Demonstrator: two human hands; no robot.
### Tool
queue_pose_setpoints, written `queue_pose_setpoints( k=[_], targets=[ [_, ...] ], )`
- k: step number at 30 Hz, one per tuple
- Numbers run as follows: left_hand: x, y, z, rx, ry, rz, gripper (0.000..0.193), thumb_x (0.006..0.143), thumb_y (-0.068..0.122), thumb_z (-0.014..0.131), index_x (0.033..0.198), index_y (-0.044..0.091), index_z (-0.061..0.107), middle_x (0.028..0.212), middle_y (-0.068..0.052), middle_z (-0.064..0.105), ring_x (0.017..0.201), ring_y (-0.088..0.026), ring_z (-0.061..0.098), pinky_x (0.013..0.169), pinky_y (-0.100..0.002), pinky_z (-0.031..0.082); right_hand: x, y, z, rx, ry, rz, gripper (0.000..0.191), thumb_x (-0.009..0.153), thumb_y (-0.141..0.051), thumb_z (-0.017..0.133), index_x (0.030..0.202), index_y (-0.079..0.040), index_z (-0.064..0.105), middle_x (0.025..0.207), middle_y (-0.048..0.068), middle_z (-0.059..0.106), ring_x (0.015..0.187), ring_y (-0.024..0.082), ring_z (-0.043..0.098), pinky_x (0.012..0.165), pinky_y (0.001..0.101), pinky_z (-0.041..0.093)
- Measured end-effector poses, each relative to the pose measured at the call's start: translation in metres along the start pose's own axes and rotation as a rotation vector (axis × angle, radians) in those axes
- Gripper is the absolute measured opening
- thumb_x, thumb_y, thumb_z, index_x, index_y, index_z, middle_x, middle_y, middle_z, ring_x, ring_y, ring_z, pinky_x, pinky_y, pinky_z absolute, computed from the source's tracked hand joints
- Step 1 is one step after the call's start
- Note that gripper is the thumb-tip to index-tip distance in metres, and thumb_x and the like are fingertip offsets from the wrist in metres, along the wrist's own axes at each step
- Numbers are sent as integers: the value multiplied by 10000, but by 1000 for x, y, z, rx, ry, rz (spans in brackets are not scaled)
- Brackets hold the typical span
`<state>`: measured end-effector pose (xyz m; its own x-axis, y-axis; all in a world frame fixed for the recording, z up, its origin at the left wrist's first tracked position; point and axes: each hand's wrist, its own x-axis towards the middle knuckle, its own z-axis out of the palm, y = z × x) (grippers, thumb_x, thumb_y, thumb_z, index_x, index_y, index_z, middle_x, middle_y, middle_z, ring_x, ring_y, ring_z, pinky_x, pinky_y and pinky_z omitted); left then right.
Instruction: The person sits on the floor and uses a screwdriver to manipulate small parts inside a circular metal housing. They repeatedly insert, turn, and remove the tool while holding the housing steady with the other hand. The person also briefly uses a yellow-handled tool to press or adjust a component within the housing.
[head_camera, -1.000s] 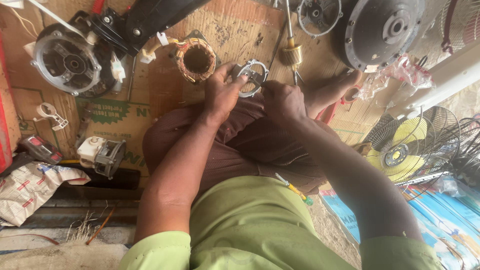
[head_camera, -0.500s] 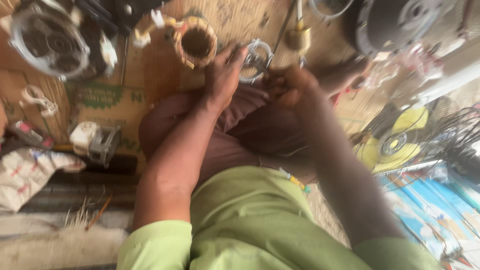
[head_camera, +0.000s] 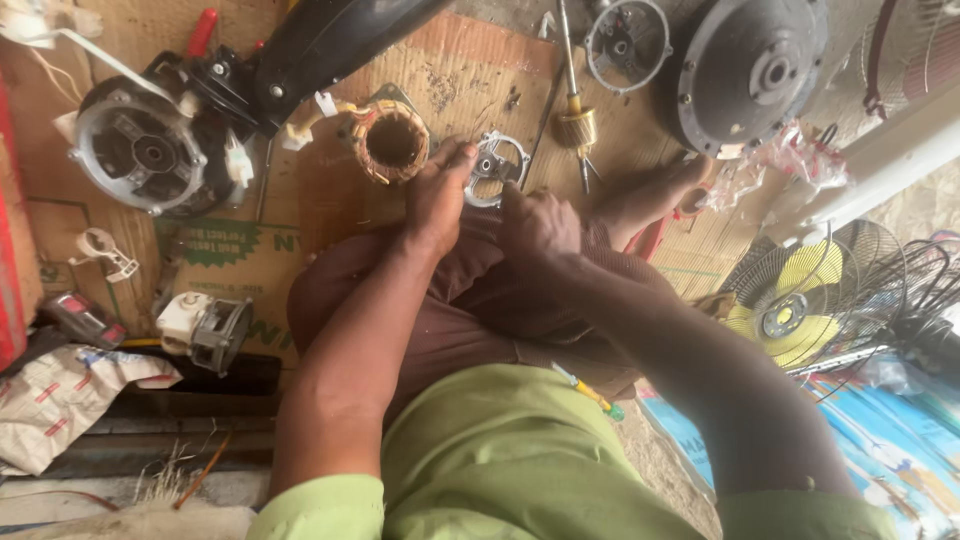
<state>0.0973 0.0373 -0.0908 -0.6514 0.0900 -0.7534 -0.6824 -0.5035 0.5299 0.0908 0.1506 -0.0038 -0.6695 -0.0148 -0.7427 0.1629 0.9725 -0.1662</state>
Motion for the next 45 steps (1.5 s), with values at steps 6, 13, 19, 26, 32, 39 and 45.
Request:
queue_pose_setpoints(
  k=[6,13,19,26,32,39,45],
  targets=[
    [1,6,4,45,82,-25,276,967,189,658,1177,17,710,1064,11,741,1008,-116,654,916,-249,504,30,26,-22,1426,-241,660,167,982,-160,606,1090,-85,710,831,86,701,627,155,643,490,290,497],
    [0,2,3,-25,53,-15,305,982,197,688,1217,9,735,1033,-1,690,969,-120,584,898,-287,465,12,7,-17,725,-18,248,154,960,-140,621,1069,-79,711,847,81,705,637,147,645,494,272,502],
    [0,0,0,-45,35,-31,291,1006,203,689,1239,32,724,1058,-6,666,994,-115,563,934,-281,449,-3,-3,-10,43,45,8,144,941,-124,634,1051,-74,713,862,77,709,647,140,647,498,256,507],
    [-2,4,3,5,66,-28,347,963,212,692,1264,41,685,1192,-20,718,1138,-138,635,1024,-290,472,26,22,-20,1553,-251,727,134,919,-104,649,1029,-68,715,878,71,713,658,132,649,503,237,512],
    [5,7,6,-53,64,-41,268,954,181,708,1187,50,715,1080,-15,706,1031,-126,623,986,-286,467,11,11,-23,1147,-108,459,126,899,-87,662,1011,-63,717,892,67,716,667,125,651,507,221,516],
    [3,1,4,-115,4,-39,269,980,178,686,1208,36,702,1087,-18,690,1038,-130,604,972,-296,461,-2,-16,-14,-231,18,-20,238,968,-218,598,1186,-168,680,986,131,709,803,275,703,654,421,554],
    [4,2,6,-82,104,-105,338,941,210,699,1218,17,720,1186,-39,734,1123,-142,645,994,-285,469,26,13,-27,1409,-167,691,190,932,-173,620,1105,-165,699,898,129,688,712,238,651,606,385,526]
  ],
)
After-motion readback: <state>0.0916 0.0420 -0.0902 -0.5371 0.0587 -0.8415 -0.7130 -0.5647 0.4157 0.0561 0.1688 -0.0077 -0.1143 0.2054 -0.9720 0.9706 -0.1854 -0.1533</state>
